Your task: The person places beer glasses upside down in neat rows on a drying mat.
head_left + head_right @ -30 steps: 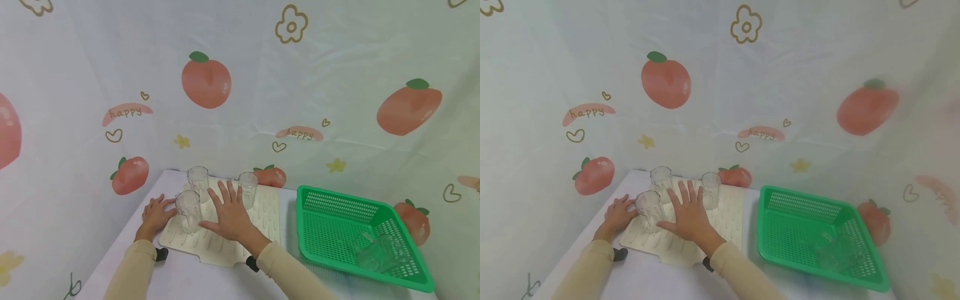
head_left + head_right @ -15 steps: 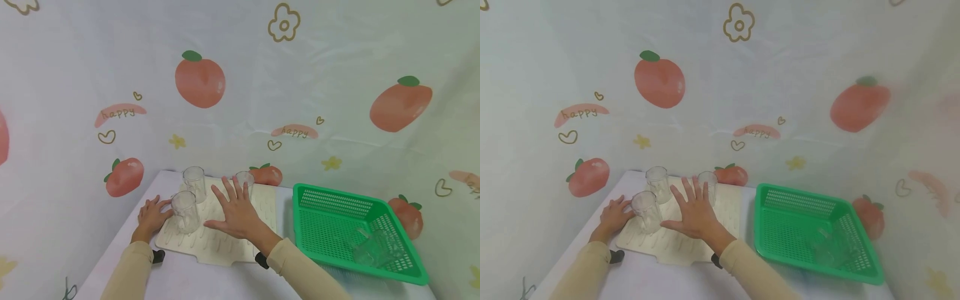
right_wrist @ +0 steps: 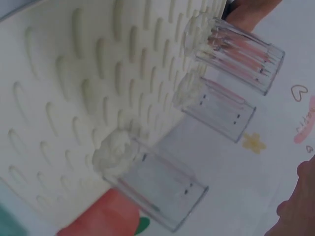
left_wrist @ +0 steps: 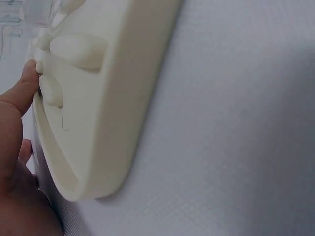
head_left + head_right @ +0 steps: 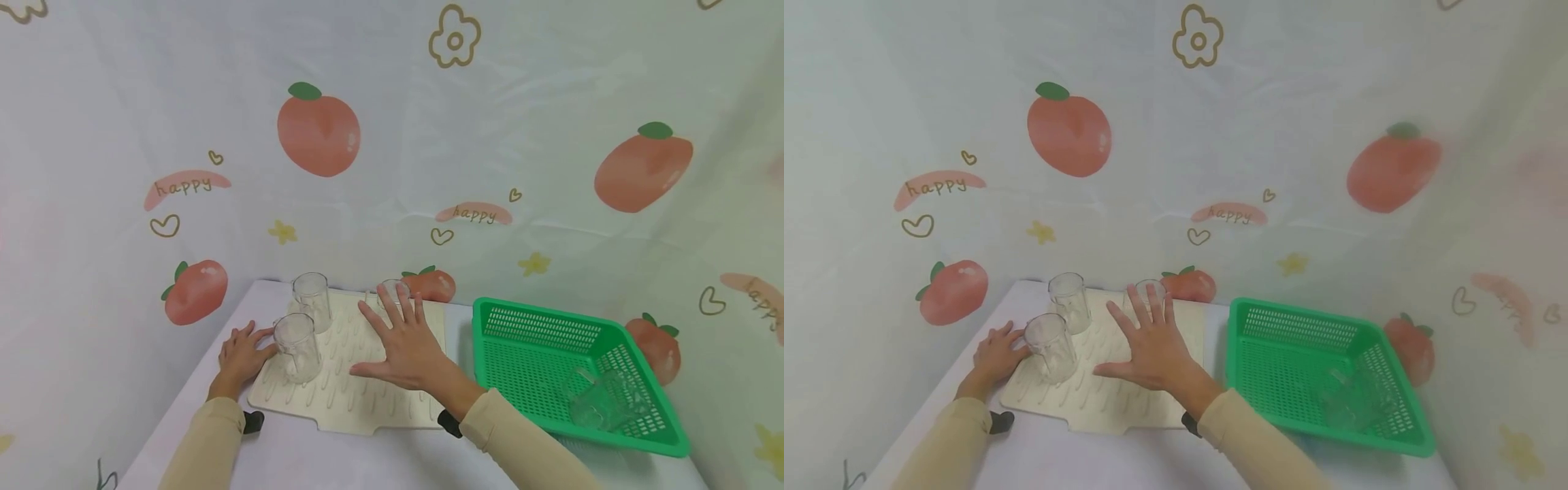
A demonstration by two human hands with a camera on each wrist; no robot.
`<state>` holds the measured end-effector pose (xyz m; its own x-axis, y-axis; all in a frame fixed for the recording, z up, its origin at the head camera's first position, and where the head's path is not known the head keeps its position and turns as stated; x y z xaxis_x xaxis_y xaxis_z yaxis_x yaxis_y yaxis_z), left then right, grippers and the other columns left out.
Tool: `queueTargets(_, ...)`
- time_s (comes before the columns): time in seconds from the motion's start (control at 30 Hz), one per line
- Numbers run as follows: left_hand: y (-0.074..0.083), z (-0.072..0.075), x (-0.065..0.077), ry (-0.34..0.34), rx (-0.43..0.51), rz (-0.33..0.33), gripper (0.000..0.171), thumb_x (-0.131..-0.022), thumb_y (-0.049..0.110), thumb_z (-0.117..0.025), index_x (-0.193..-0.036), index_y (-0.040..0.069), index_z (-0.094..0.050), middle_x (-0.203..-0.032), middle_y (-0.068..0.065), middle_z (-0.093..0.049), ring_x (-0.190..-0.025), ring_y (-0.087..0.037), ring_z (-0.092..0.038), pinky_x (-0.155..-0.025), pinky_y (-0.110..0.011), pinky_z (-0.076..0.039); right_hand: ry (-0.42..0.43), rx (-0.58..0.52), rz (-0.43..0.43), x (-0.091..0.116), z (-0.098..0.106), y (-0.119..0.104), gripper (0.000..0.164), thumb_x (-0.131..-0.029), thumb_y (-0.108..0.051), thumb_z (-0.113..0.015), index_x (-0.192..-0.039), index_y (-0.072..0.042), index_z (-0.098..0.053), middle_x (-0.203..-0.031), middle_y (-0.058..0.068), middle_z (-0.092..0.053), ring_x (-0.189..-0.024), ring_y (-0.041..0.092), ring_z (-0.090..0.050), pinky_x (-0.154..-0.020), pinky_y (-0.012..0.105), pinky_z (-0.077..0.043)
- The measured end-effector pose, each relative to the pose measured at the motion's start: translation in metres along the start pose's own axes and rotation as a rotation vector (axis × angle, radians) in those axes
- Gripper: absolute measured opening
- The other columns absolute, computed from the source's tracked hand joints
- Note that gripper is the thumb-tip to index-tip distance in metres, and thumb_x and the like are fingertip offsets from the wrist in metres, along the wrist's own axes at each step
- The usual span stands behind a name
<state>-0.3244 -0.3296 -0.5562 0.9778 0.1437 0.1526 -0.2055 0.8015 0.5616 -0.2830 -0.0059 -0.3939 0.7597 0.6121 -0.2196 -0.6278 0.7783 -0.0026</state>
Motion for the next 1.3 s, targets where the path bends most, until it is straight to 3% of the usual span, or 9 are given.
queueTargets(0.3, 0.0, -0.002, -0.001, -0.005, -0.01, -0.016, 0.058, -0.099, 0.039, -0.058, -0.148, 0.009, -0.049, -0.167, -0.029, -0.01, -0.151, -0.061, 0.006, -0.117, -0.078, -0.001, 0.045, 0.034, -0.032, 0.016, 0.015, 0.033, 0.103, -0.084, -0.081, -0.055, -0.165, -0.029, -0.018, -0.174, 0.011, -0.008, -0.159, 0.044, -0.01, -0.124, 0.07, -0.016)
queueTargets(0.47, -0.002, -0.002, -0.001, -0.001, 0.004, -0.025, 0.059, -0.099, 0.04, -0.058, -0.148, 0.009, -0.049, -0.167, -0.029, -0.01, -0.151, -0.061, 0.006, -0.117, -0.078, 0.0, 0.037, 0.037, -0.048, 0.024, 0.024, 0.046, 0.105, -0.084, -0.082, -0.054, -0.165, -0.026, -0.018, -0.172, 0.014, -0.013, -0.159, 0.047, -0.004, -0.124, 0.071, -0.012)
queueTargets(0.73, 0.001, 0.0, 0.001, -0.006, 0.01, -0.009, 0.057, -0.1, 0.036, -0.059, -0.148, 0.007, -0.049, -0.168, -0.029, -0.009, -0.152, -0.06, 0.007, -0.117, -0.078, 0.001, 0.037, -0.006, -0.133, 0.043, 0.037, 0.083, 0.103, -0.086, -0.083, -0.049, -0.164, -0.022, -0.021, -0.174, 0.014, -0.005, -0.16, 0.044, -0.001, -0.123, 0.074, -0.009)
queueTargets(0.97, 0.003, 0.0, 0.0, -0.012, 0.005, 0.004, 0.059, -0.099, 0.038, -0.06, -0.149, 0.008, -0.048, -0.168, -0.028, -0.008, -0.152, -0.059, 0.007, -0.118, -0.077, 0.0, 0.001, -0.008, -0.222, 0.06, 0.043, 0.117, 0.104, -0.087, -0.076, -0.057, -0.166, -0.023, -0.014, -0.174, 0.014, -0.003, -0.16, 0.046, 0.002, -0.123, 0.074, -0.004)
queueTargets(1.3, 0.003, 0.0, 0.001, 0.006, 0.012, -0.009, 0.06, -0.098, 0.04, -0.061, -0.147, 0.007, -0.049, -0.167, -0.03, -0.011, -0.151, -0.06, 0.005, -0.118, -0.077, -0.001, -0.032, -0.016, -0.336, 0.089, 0.047, 0.16, 0.101, -0.088, -0.071, -0.062, -0.165, -0.024, -0.017, -0.174, 0.016, -0.004, -0.159, 0.048, 0.001, -0.121, 0.076, -0.003)
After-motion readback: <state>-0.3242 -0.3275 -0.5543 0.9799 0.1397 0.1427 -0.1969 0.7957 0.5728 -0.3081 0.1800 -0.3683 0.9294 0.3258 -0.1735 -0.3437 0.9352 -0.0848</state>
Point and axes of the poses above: each hand's wrist, its own x-axis away from the middle knuckle, its own z-axis out of the back of the hand, y = z × x, the point moved 9 cm from there along -x, towards the middle knuckle
